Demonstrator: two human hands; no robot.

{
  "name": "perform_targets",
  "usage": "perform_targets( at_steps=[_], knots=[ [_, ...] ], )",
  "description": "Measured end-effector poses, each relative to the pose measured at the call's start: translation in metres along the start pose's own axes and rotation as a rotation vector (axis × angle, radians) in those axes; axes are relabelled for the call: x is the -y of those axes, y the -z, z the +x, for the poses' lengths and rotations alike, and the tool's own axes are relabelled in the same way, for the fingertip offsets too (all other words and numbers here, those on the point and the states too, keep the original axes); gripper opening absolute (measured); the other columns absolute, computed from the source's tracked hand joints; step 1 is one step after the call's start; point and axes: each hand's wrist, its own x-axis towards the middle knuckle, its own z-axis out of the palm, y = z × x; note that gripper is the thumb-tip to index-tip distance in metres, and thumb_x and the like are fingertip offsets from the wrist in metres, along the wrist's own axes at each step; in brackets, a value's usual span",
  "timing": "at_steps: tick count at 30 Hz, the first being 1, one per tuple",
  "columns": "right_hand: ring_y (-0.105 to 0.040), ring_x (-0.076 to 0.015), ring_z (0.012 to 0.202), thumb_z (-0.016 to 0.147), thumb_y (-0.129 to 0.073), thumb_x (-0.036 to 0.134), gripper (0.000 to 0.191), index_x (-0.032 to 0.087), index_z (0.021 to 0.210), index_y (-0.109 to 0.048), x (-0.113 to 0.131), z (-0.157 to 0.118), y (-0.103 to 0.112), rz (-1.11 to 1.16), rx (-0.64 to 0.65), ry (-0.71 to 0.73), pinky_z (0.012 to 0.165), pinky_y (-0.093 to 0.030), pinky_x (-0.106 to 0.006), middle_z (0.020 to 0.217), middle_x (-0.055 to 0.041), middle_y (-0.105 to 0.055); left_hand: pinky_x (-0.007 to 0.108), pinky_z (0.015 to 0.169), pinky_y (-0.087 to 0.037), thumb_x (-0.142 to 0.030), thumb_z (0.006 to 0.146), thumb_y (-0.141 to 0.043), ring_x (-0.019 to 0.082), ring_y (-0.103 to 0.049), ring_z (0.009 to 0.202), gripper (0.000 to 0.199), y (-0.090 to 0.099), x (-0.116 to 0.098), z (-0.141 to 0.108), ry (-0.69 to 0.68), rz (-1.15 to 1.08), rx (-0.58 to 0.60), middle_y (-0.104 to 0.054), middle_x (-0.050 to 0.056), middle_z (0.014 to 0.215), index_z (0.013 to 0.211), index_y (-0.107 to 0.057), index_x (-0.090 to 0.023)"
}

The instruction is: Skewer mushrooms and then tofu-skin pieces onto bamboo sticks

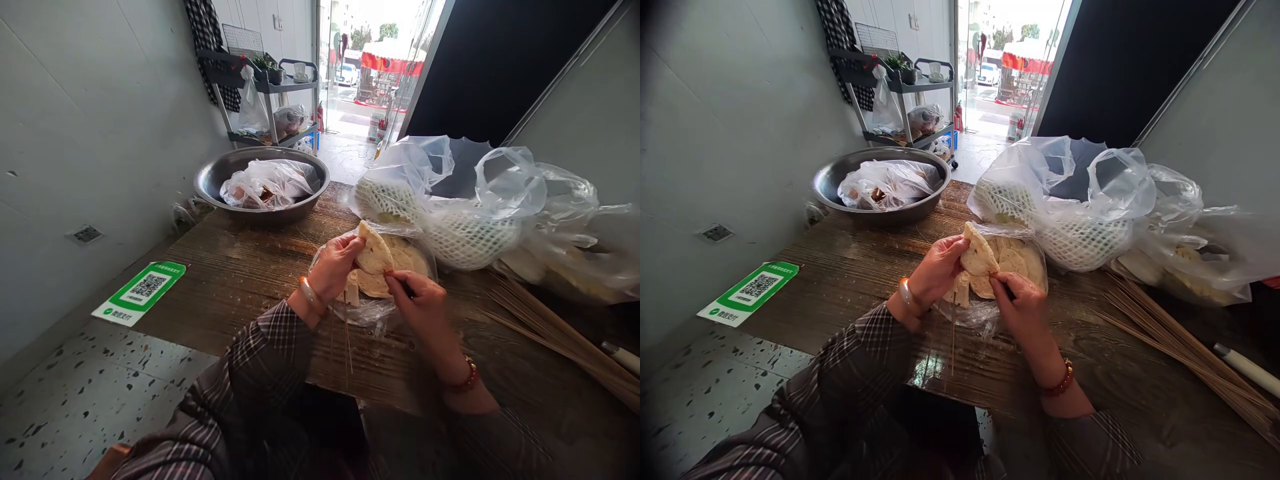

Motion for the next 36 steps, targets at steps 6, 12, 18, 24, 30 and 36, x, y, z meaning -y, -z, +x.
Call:
perform_targets(
  at_steps=[6,12,18,24,30,36],
  knots=[
    [-0.065,-0.0174,0.06,0.09,-0.064,0.041,0.024,0.021,0.079,-0.073,0.004,0.003,0.001,0.071,0.02,-0.153,0.059,-0.051,-0.029,0.067,-0.002,-0.071,0.021,0.058,-0.045,-0.043,0.073,-0.078,0.01,-0.053,0.06,0.031,-0.003,0.002,-0.002,0.004,0.084,-0.011,-0.062,0.001,0.068,0.074,-0.068,-0.014],
    [-0.055,-0.0122,0.045,0.085,-0.069,0.045,0.027,0.019,0.082,-0.074,0.004,0.004,-0.001,0.28,0.03,-0.323,0.045,-0.044,-0.024,0.058,0.0014,-0.065,0.024,0.066,-0.051,-0.045,0.072,-0.081,0.012,-0.062,0.069,0.036,-0.004,0.002,-0.003,0.025,-0.071,0.041,-0.069,0.004,0.079,0.087,-0.072,-0.013],
    [-0.058,-0.0123,0.049,0.085,-0.07,0.041,0.024,0.019,0.089,-0.077,0.005,0.004,-0.001,0.298,0.041,-0.319,0.049,-0.048,-0.025,0.065,-0.0001,-0.069,0.031,0.078,-0.056,-0.04,0.072,-0.084,0.019,-0.071,0.082,0.039,-0.009,0.0,-0.006,0.081,-0.135,0.113,-0.075,0.008,0.088,0.098,-0.071,-0.014],
    [-0.064,-0.0153,0.057,0.086,-0.068,0.039,0.024,0.02,0.095,-0.079,0.0,0.001,0.0,0.224,0.146,-0.27,0.054,-0.051,-0.026,0.07,-0.0027,-0.073,0.032,0.077,-0.057,-0.034,0.079,-0.079,0.02,-0.073,0.082,0.031,0.002,-0.013,-0.002,-0.033,-0.197,-0.029,-0.077,0.011,0.091,0.096,-0.067,-0.012],
    [-0.065,-0.0159,0.059,0.086,-0.067,0.038,0.023,0.019,0.091,-0.079,-0.002,0.001,-0.003,0.203,0.105,-0.248,0.054,-0.05,-0.026,0.074,-0.0037,-0.074,0.034,0.081,-0.058,-0.034,0.081,-0.079,0.021,-0.075,0.083,0.029,0.002,-0.016,-0.001,-0.055,-0.237,-0.067,-0.077,0.01,0.091,0.094,-0.063,-0.013],
    [-0.065,-0.0165,0.06,0.086,-0.067,0.038,0.023,0.019,0.086,-0.079,0.003,0.002,-0.004,0.178,0.051,-0.218,0.057,-0.051,-0.027,0.069,-0.0029,-0.073,0.032,0.078,-0.058,-0.032,0.086,-0.074,0.02,-0.075,0.082,0.025,-0.004,-0.012,-0.003,-0.035,-0.255,-0.059,-0.077,0.009,0.089,0.098,-0.061,-0.014]
  ],
)
